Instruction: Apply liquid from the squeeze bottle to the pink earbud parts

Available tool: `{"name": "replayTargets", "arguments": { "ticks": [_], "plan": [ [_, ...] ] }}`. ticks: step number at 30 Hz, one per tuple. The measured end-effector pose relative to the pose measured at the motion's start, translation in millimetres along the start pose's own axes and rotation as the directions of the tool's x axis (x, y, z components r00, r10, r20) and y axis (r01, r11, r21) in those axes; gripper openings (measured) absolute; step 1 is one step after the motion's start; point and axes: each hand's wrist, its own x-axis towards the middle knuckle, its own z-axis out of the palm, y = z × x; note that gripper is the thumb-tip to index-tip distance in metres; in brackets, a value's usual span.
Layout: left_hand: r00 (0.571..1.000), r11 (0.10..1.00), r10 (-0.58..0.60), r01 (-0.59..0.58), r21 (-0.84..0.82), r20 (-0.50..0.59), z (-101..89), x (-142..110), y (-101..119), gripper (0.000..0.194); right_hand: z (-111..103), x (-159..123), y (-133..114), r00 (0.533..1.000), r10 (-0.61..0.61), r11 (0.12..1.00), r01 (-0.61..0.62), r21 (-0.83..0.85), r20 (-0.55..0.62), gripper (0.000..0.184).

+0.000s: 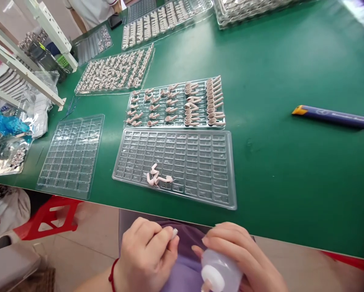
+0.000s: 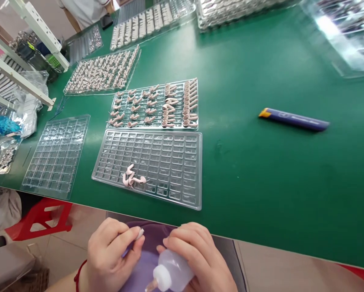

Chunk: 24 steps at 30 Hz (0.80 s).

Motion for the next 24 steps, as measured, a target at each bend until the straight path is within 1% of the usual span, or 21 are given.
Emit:
{"name": "replayTargets", "arguments": {
  "ticks": [4, 7, 9, 11, 12, 14, 16, 18, 20, 22, 24],
  "plan": [
    [1.0, 1.0, 0.018, -0.018, 0.005, -0.004, -0.8, -0.5, 1.8, 0.015, 2.1, 0.1, -1.9, 1.0, -0.001, 1.0, 0.001, 0.001, 0.001, 0.019],
    [1.0, 1.0, 0.02, -0.02, -0.014, 0.001, -1.2, -1.0, -0.5, 0.016, -1.1, 0.4, 2.3, 1.0, -0.007, 1.0, 0.007, 0.006, 0.009, 0.019],
    [1.0, 0.998, 0.017, -0.017, -0.057, -0.003, -1.1, 4.3, -9.0, 0.018, -7.6, 0.4, 9.9, 1.0, -0.015, 1.0, 0.015, -0.012, -0.016, 0.022],
    [0.999, 0.992, 0.032, -0.037, -0.12, -0.041, -1.0, 20.0, -25.8, 0.019, -16.1, 1.4, 20.2, 0.997, -0.006, 0.998, 0.001, -0.061, -0.08, 0.026],
    [0.996, 0.987, 0.047, -0.057, -0.148, -0.07, -1.3, 32.7, -37.2, 0.017, -20.3, 2.5, 25.6, 0.991, 0.021, 0.995, -0.033, -0.09, -0.129, 0.027],
    [0.989, 0.98, 0.085, -0.105, -0.166, -0.124, -2.4, 67.8, -64.4, 0.01, -26.7, 5.7, 34.7, 0.968, 0.11, 0.982, -0.141, -0.123, -0.225, 0.026],
    [0.986, 0.988, 0.06, -0.08, -0.129, -0.155, -3.5, 111.6, -93.9, 0.006, -29.4, 9.0, 40.4, 0.942, 0.174, 0.967, -0.219, -0.132, -0.287, 0.024],
    [0.986, 1.0, -0.02, 0.016, -0.026, -0.166, -2.9, 157.0, -122.1, 0.005, -29.3, 10.8, 43.1, 0.945, 0.157, 0.968, -0.205, -0.145, -0.288, 0.025],
    [0.984, 0.999, -0.045, 0.047, 0.004, -0.173, 0.7, 197.4, -146.2, 0.004, -28.1, 10.6, 44.4, 0.957, 0.107, 0.973, -0.156, -0.172, -0.268, 0.026],
    [0.986, 0.997, -0.061, 0.067, 0.03, -0.153, 6.9, 228.6, -164.7, 0.005, -27.6, 9.3, 45.3, 0.962, 0.082, 0.972, -0.135, -0.192, -0.261, 0.026],
    [0.991, 0.995, -0.076, 0.083, 0.058, -0.112, 13.6, 250.0, -177.3, 0.01, -28.1, 8.2, 46.2, 0.961, 0.075, 0.97, -0.133, -0.205, -0.267, 0.027]
  ]
}}
